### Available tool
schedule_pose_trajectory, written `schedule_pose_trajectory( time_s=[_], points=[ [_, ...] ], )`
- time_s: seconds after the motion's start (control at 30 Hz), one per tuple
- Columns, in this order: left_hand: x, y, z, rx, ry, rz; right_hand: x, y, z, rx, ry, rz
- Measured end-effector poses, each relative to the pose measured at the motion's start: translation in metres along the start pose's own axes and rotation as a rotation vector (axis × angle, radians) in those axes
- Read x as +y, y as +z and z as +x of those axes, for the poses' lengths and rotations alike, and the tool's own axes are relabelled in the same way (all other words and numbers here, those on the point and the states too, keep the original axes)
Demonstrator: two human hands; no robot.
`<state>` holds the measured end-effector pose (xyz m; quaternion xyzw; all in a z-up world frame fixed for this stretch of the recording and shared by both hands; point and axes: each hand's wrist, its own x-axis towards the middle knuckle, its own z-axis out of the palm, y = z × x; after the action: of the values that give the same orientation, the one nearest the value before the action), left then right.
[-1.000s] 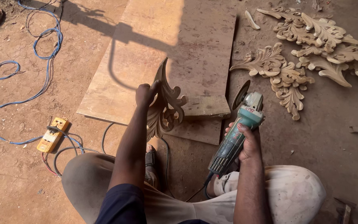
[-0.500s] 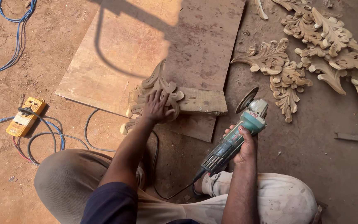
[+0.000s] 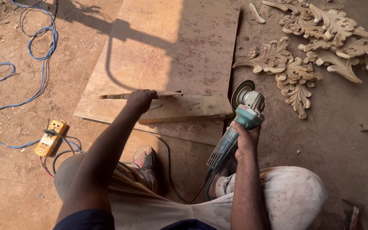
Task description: The person uses an angle grinder to carve and smooth the edges of a decorative wooden piece. They hold the piece with one hand and guide the grinder with the other, repeatedly adjusting the piece's position to work on different sections.
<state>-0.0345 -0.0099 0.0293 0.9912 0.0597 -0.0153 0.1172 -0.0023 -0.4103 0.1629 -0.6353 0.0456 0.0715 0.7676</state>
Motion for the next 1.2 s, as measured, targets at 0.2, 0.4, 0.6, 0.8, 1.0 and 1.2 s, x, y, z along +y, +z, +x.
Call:
schedule_pose_trajectory(
  time_s=[0.2,0.4,0.6,0.8,1.0,1.2],
  points=[
    [0.03,-0.098,-0.04,0.037,0.052,0.081,0.017,0.006,-0.002,-0.144,-0.209,-0.226],
    [0.074,-0.097,-0.04,0.086,0.074,0.074,0.051,0.025,-0.01,-0.124,-0.057,-0.585],
    [0.08,-0.114,-0.027,-0.037,0.068,0.139,0.066,0.036,-0.009,-0.155,0.069,-0.672],
    [0.09,-0.131,-0.017,-0.085,0.079,0.171,0.064,0.041,-0.004,-0.194,0.157,-0.53],
    [0.091,-0.138,-0.008,-0.125,0.074,0.167,0.068,0.043,-0.003,-0.243,0.18,-0.551],
    [0.083,-0.141,-0.004,-0.176,0.056,0.162,0.087,0.039,0.004,-0.285,0.18,-0.473]
  ],
)
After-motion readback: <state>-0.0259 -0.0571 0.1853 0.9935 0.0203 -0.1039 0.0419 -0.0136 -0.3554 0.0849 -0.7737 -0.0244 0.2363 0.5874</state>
